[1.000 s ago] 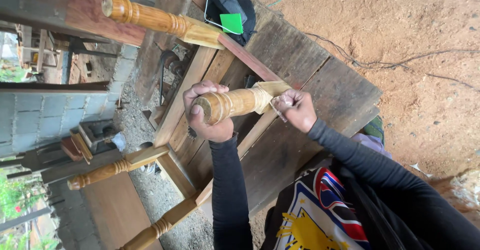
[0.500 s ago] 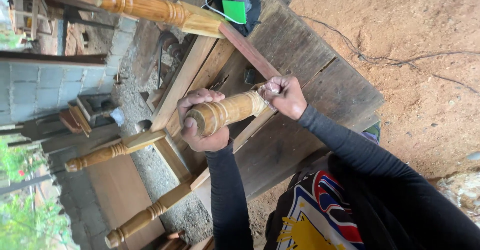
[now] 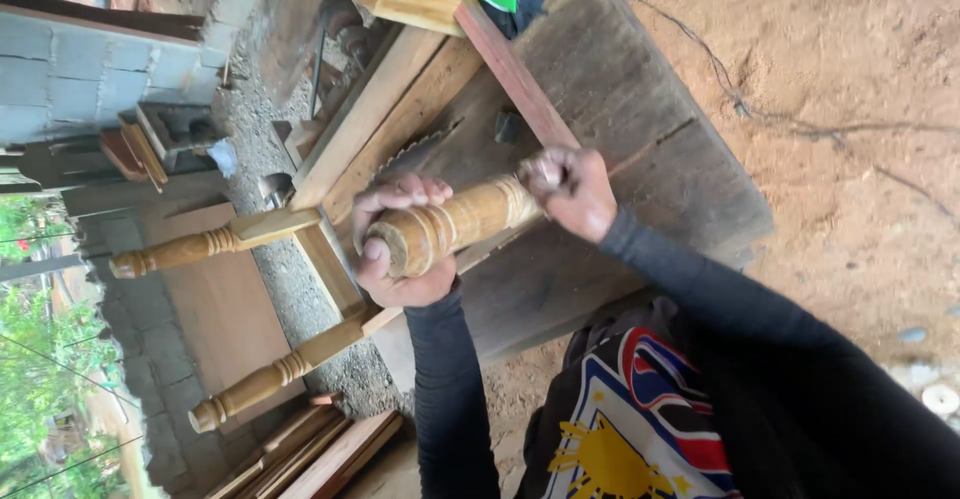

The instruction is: The recorder is sanding wooden furniture components and assembling parts of a chair frame.

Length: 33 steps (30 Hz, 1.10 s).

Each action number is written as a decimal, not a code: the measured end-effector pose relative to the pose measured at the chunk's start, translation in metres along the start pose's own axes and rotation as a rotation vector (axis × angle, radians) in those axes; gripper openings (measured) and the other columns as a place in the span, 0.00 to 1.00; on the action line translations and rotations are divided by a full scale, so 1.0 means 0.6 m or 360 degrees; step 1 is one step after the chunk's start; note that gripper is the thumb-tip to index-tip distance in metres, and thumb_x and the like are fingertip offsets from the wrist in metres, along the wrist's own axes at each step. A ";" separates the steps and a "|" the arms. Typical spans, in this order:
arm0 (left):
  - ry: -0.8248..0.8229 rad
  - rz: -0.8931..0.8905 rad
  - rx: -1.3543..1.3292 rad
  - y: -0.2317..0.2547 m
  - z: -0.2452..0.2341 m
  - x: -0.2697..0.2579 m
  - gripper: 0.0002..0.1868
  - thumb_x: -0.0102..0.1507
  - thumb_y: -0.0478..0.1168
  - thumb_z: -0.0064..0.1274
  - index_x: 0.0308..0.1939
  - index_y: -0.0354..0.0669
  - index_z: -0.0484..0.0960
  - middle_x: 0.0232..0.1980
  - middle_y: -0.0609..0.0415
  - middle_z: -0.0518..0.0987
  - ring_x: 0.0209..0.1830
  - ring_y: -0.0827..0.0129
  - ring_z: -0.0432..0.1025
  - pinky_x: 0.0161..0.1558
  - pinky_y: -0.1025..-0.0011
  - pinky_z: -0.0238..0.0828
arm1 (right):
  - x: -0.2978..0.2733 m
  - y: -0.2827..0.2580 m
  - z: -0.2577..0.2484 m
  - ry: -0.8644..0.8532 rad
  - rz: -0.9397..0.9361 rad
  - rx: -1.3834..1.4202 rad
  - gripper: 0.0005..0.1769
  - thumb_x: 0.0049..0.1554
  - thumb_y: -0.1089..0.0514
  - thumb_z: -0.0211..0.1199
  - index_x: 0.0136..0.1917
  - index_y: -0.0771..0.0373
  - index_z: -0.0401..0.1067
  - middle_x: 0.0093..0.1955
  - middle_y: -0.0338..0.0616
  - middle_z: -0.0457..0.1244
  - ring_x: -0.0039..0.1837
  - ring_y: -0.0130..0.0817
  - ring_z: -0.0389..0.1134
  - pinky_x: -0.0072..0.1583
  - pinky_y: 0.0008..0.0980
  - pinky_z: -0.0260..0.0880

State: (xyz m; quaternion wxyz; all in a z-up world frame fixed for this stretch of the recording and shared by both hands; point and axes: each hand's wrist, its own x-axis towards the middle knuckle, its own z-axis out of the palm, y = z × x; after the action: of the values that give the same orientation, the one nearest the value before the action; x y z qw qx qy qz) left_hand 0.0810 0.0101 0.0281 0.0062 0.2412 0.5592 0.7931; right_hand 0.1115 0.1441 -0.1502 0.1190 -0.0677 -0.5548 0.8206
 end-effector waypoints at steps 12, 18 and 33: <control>-0.0005 0.0015 0.0053 -0.004 -0.002 0.003 0.23 0.65 0.57 0.49 0.45 0.38 0.73 0.41 0.45 0.71 0.40 0.60 0.69 0.48 0.56 0.70 | -0.014 -0.042 -0.030 -0.0092 -0.0076 -0.0201 0.04 0.55 0.65 0.67 0.43 0.68 0.73 0.35 0.37 0.63 0.38 0.21 0.62 0.40 0.25 0.64; 0.0040 -0.0060 0.0120 -0.001 0.006 0.000 0.24 0.64 0.57 0.48 0.45 0.38 0.74 0.41 0.45 0.71 0.41 0.58 0.69 0.48 0.55 0.69 | -0.019 -0.067 -0.049 -0.0203 0.0036 -0.0118 0.06 0.53 0.62 0.70 0.38 0.65 0.74 0.32 0.38 0.64 0.34 0.20 0.63 0.36 0.27 0.64; 0.0197 -0.0079 0.0207 0.003 0.029 -0.004 0.24 0.63 0.57 0.49 0.45 0.38 0.74 0.39 0.45 0.70 0.41 0.58 0.66 0.49 0.57 0.64 | 0.049 -0.061 -0.031 -0.0413 0.0252 0.0117 0.11 0.54 0.65 0.66 0.35 0.65 0.66 0.29 0.39 0.56 0.33 0.22 0.57 0.35 0.29 0.58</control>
State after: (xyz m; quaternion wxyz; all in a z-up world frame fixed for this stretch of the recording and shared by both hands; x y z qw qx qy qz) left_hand 0.0903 0.0245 0.0333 -0.0244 0.1776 0.6147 0.7681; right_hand 0.0922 0.1815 -0.1224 -0.0164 -0.0004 -0.5280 0.8491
